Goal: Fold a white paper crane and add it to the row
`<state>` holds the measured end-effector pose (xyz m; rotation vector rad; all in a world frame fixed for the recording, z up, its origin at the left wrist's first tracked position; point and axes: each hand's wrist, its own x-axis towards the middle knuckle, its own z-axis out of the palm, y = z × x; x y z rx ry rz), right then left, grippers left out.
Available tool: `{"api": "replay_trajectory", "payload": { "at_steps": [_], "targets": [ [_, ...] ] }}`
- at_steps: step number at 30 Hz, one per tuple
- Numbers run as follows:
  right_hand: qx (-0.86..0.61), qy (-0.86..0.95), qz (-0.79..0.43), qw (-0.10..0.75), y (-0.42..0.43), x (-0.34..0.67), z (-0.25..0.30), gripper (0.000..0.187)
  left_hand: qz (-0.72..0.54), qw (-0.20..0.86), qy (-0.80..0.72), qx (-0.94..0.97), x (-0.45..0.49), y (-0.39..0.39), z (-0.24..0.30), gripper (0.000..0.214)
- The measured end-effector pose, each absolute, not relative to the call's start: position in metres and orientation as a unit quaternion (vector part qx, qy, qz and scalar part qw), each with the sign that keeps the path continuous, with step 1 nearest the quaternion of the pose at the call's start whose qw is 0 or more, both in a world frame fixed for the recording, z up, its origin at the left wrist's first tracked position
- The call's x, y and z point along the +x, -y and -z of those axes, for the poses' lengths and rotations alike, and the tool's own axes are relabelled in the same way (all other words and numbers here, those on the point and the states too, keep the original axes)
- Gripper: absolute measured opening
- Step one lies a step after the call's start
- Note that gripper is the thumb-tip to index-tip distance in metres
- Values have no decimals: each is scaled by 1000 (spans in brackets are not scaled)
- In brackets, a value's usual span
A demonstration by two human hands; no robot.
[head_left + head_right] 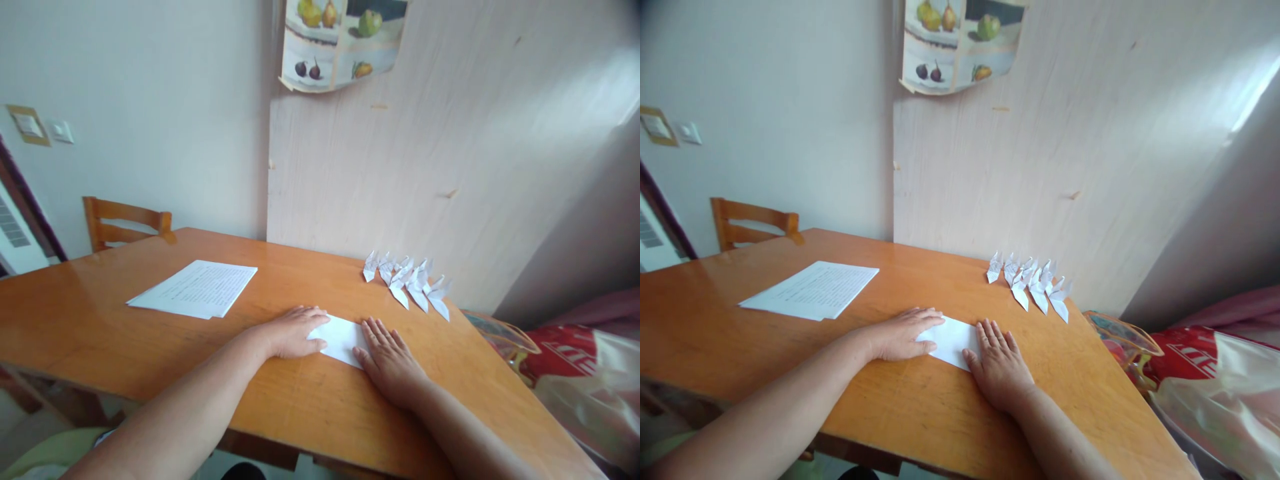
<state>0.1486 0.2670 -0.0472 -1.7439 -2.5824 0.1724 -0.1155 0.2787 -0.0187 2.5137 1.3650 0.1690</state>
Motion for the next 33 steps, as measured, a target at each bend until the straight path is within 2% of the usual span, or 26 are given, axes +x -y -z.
{"api": "replay_trajectory", "payload": {
  "at_steps": [7,12,16,24,33],
  "targets": [
    [-555,830,-49,24,-271,149,55,78,-94,93,-506,852,-114,-277,10,68],
    [-553,831,-48,32,-273,148,57,78,-140,34,-492,859,-97,-260,-7,53],
    [-548,835,-38,39,-272,149,59,76,-160,27,-448,879,-68,-218,-3,41],
    [-540,841,-5,27,-274,151,64,73,-182,65,-491,849,-33,-165,29,63],
    [-526,850,21,20,-279,157,71,71,-183,113,-497,841,-44,-168,26,60]
  ]
}}
